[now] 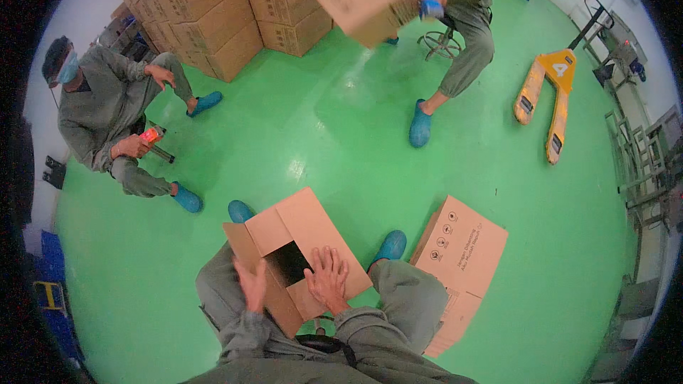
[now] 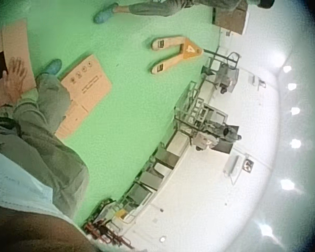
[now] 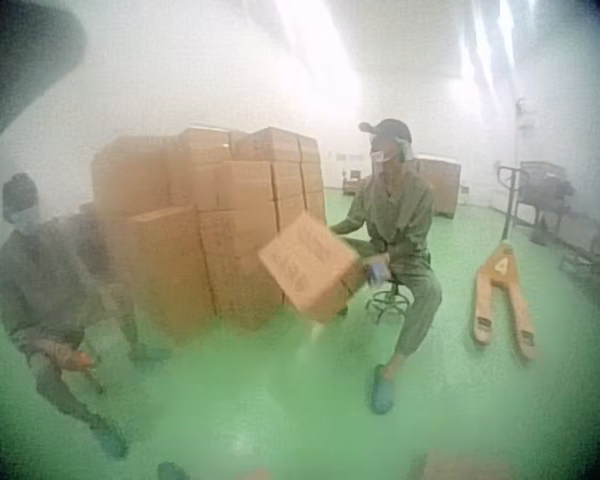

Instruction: The person repeatedly picks up flattened cardboard sheets from a stack and folds them into boxes by hand.

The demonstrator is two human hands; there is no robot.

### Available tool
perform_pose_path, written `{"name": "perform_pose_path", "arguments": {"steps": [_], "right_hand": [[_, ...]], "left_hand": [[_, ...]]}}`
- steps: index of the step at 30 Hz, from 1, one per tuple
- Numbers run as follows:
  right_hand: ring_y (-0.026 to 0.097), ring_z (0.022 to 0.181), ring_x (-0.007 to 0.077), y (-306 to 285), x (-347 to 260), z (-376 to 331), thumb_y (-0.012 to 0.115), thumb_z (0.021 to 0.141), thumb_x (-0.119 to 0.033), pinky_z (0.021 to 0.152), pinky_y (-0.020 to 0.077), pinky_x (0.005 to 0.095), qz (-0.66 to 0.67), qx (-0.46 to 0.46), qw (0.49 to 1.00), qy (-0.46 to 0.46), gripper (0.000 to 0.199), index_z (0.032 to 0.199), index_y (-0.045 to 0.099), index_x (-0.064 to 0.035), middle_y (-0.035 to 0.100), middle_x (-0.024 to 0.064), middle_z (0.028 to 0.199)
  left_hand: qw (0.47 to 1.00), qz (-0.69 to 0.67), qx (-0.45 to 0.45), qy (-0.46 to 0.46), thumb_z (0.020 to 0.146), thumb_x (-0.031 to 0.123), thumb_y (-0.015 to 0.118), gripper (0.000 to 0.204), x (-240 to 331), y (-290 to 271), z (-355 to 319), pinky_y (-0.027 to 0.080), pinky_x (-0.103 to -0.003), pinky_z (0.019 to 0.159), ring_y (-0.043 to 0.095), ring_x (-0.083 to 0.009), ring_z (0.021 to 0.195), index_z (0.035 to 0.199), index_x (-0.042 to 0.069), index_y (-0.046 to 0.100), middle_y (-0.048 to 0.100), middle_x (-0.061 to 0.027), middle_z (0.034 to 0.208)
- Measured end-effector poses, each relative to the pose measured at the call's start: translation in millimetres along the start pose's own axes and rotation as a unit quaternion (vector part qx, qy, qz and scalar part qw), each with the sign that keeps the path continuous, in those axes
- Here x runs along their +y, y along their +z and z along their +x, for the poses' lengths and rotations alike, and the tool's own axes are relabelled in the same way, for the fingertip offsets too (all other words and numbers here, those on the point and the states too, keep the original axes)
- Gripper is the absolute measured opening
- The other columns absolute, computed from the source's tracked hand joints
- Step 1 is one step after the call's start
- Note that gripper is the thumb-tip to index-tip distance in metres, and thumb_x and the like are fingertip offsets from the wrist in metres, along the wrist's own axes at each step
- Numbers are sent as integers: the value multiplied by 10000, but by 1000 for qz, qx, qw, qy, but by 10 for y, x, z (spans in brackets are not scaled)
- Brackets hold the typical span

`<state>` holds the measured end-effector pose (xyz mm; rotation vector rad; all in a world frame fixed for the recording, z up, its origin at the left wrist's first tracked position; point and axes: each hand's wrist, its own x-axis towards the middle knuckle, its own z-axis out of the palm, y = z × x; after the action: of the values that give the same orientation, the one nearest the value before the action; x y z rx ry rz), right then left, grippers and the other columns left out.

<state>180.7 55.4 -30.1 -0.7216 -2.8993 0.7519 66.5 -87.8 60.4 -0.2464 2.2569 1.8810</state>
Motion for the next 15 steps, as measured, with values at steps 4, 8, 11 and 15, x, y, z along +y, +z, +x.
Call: {"name": "perform_pose_path", "arguments": {"steps": [4,8,11,15], "right_hand": [[250,1460,315,62,147,138,476,997,-351,1140,173,568,75,-7,997,14,531,1465,453,-100,344,175,1545],[449,1339,227,-530,393,488,471,1026,-282,1071,339,428,459,-108,865,170,409,1357,569,-62,540,143,1410],[548,1195,177,-1434,504,357,473,1037,-248,964,416,332,587,84,775,219,359,1295,602,-34,640,91,1270],[586,1100,139,-2483,1043,-223,497,1035,-241,898,437,304,498,259,815,143,325,1263,615,-42,658,59,1167]], "left_hand": [[911,379,-32,163,878,433,637,879,-588,924,61,123,-615,1164,150,-495,1461,1512,-43,257,181,-337,1565],[831,501,-63,233,883,549,562,900,-658,1404,196,44,-708,1121,68,-459,1497,1537,8,262,124,-320,1593],[812,461,-163,319,852,564,594,899,-407,1213,33,28,-720,1113,69,-449,1500,1526,42,310,110,-284,1610],[640,472,-437,421,799,533,681,803,-354,882,-604,100,-761,1072,132,-427,1492,1481,199,420,207,-153,1618]]}}
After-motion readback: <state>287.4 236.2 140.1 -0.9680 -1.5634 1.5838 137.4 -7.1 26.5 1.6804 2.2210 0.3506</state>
